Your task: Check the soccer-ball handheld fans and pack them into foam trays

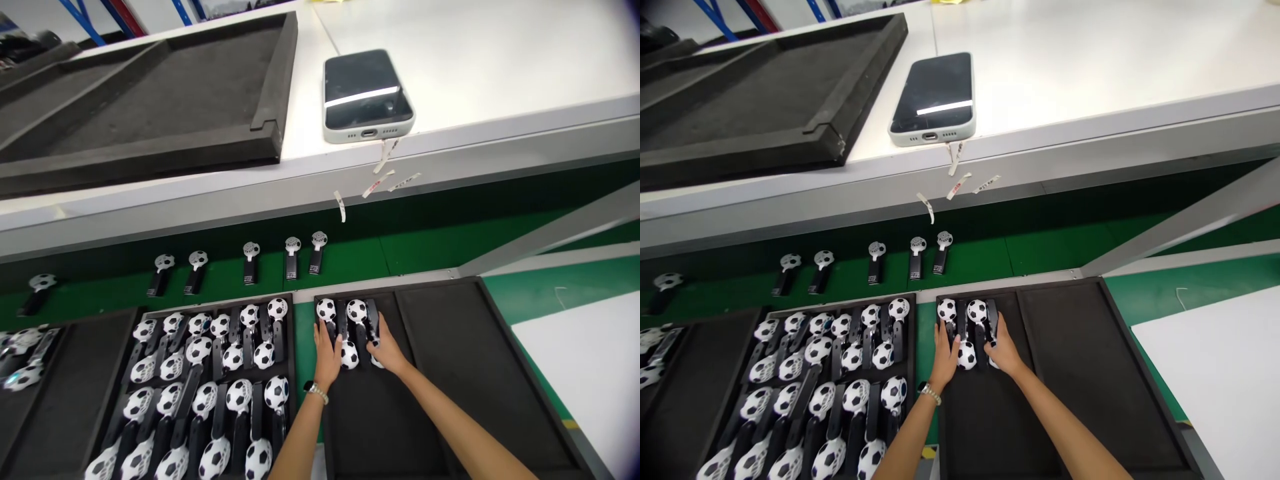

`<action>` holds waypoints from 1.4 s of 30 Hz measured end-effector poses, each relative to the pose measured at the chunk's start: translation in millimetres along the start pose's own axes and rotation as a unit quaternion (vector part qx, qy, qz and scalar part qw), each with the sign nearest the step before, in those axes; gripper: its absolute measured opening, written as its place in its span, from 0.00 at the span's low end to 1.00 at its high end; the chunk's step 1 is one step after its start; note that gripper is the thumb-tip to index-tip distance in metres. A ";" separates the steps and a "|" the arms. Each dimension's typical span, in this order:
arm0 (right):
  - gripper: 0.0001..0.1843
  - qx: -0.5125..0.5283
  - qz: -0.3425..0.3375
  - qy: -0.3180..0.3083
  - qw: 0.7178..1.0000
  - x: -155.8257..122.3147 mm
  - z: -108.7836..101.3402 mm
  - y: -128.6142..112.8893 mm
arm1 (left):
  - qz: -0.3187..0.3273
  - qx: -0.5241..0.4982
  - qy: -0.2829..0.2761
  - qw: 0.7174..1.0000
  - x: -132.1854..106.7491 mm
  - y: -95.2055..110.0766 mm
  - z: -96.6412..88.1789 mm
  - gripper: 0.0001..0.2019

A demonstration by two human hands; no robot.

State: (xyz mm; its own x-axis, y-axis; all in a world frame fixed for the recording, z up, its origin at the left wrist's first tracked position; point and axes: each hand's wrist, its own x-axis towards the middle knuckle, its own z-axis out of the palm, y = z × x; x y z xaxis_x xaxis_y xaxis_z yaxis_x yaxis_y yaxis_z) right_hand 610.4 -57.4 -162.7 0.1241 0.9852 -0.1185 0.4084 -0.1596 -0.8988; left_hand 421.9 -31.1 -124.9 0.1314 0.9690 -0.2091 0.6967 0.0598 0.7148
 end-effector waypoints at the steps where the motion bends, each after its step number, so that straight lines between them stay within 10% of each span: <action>1: 0.47 -0.009 -0.004 -0.014 1.000 -0.1 -0.4 1.1 | 0.000 -0.001 0.000 1.000 -1.8 -0.3 -0.4 0.36; 11: 0.44 -0.038 -0.002 -0.044 0.998 -2.5 -1.7 2.9 | -0.058 0.025 0.144 0.988 34.9 27.8 -5.0 0.32; 20: 0.39 0.005 0.025 -0.002 1.000 16.0 0.5 0.9 | 0.023 -0.065 -0.013 0.998 52.6 10.9 -22.1 0.38; 30: 0.39 -0.083 0.012 0.018 0.996 19.3 -11.8 -3.3 | 0.049 -0.084 -0.036 0.995 51.6 4.0 -28.9 0.35; 35: 0.34 0.014 -0.006 0.148 0.989 110.2 -21.9 -47.7 | 0.043 -0.061 0.062 0.995 95.7 27.1 -54.0 0.35; 38: 0.36 0.071 0.050 0.119 0.989 191.1 0.9 -89.7 | -0.008 -0.063 0.157 0.986 159.3 55.1 -71.5 0.35; 42: 0.33 0.077 0.148 0.087 0.982 259.2 30.9 -125.1 | -0.100 -0.125 0.126 0.979 227.0 73.7 -84.2 0.37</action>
State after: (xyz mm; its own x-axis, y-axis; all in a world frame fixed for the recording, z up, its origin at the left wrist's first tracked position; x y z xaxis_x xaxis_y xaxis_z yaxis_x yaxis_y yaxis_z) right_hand 563.5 219.8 -94.0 0.3755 0.8689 -0.3225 0.1901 -0.4128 -0.8907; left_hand 443.7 213.4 -63.5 -0.1900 0.9582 -0.2140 0.4919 0.2815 0.8239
